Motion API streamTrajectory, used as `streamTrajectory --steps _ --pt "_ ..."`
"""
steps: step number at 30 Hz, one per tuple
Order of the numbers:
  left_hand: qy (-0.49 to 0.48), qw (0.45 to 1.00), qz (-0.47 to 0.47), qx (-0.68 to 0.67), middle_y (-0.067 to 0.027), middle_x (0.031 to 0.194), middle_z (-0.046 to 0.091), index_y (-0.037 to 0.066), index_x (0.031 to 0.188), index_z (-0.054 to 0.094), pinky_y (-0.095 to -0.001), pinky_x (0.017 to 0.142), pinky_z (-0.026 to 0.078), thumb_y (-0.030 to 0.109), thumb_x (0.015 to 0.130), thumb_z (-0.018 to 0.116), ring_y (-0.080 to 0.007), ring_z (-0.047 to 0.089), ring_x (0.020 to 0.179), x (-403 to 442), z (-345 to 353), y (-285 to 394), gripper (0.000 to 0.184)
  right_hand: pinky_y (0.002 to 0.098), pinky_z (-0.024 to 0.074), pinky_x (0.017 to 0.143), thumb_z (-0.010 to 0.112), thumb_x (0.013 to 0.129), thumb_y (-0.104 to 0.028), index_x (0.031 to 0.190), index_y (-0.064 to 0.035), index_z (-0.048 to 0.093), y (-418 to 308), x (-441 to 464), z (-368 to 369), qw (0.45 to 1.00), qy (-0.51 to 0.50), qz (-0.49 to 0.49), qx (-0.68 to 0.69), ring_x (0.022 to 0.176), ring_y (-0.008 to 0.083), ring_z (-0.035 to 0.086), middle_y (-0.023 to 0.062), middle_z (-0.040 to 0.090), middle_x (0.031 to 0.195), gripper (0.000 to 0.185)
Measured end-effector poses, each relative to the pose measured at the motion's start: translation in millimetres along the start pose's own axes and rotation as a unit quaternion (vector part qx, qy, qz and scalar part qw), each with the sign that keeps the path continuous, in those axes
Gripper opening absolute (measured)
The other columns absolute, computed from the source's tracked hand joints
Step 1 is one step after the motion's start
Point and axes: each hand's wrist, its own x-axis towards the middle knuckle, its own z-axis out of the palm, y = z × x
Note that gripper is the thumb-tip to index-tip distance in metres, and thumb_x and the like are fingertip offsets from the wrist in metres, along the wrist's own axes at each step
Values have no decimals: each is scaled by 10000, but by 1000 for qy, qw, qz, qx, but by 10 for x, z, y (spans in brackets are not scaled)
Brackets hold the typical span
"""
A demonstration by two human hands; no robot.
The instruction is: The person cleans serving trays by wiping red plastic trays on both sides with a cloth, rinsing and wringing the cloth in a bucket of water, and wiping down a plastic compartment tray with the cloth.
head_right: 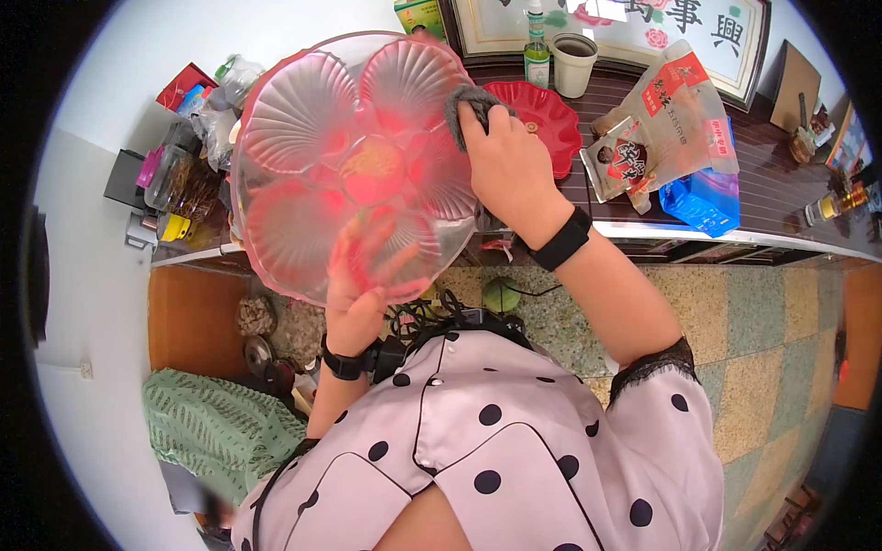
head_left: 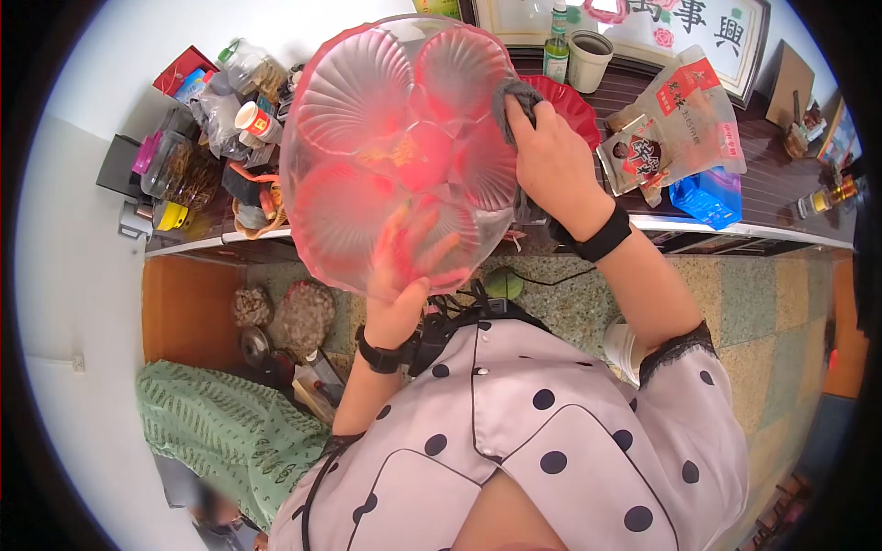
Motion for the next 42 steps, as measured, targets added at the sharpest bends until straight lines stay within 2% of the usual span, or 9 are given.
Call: streamTrajectory --steps 12,16,19,20,22,32,37,40,42 --pt "61 997 42 5 -193 1521 198 104 1494 129 -475 937 519 -154 727 327 -378 424 1300 74 -56 76 833 414 503 730 551 743 -39 1268 -59 517 -127 -546 -45 956 -207 -19 207 836 352 583 180 528 941 527" --pt "141 928 147 313 -197 1429 384 38 1408 340 -404 933 510 -138 755 360 -308 487 1258 128 -281 39 677 384 470 795 589 792 -74 1297 -24 482 26 -456 -153 929 -191 20 317 901 331 589 153 556 980 519" --pt "146 791 214 555 -193 1353 485 45 1329 470 -380 919 497 -114 774 457 -315 525 1216 181 -291 176 578 318 458 883 622 916 -324 1267 24 500 80 -387 -366 753 -201 218 588 1088 141 558 100 595 1213 509" --pt "141 737 234 618 -190 1319 519 58 1294 518 -378 911 491 -98 774 513 -333 539 1194 210 -251 238 542 318 458 883 622 916 -324 1267 24 500 74 -399 -382 754 -202 217 586 1088 141 558 100 595 1213 509" --pt "133 734 239 622 -190 1349 493 94 1300 517 -380 912 494 -55 746 600 -367 540 1173 219 -277 204 579 326 482 895 571 940 -373 1284 28 502 55 -443 -414 563 -95 166 804 1033 188 603 95 620 1166 533" --pt "221 720 227 617 -203 1460 352 26 1430 325 -444 1092 321 -2 780 656 -361 352 1347 194 -296 112 730 359 493 892 599 888 -182 1225 13 523 41 -516 -509 425 -36 358 831 997 221 617 107 628 1121 397" --pt "181 971 80 133 -167 1480 346 28 1465 258 -472 1092 331 46 881 562 -332 397 1322 97 -505 92 659 397 491 914 573 898 -221 1233 14 518 146 -581 -433 350 -41 322 879 1023 254 614 131 621 1153 413" --pt "37 918 9 -395 -163 1489 336 46 1490 173 -475 1093 335 199 954 498 -337 423 1301 75 -404 149 645 409 488 924 571 901 -244 1245 10 509 194 -642 -325 310 -63 291 903 1046 260 606 137 613 1178 433" --pt "113 952 50 -279 -154 1503 312 62 1496 143 -524 1108 298 385 946 512 -347 370 1341 104 -284 34 736 411 488 928 578 899 -253 1251 8 505 124 -637 -298 291 -73 279 912 1053 260 603 137 610 1186 445"
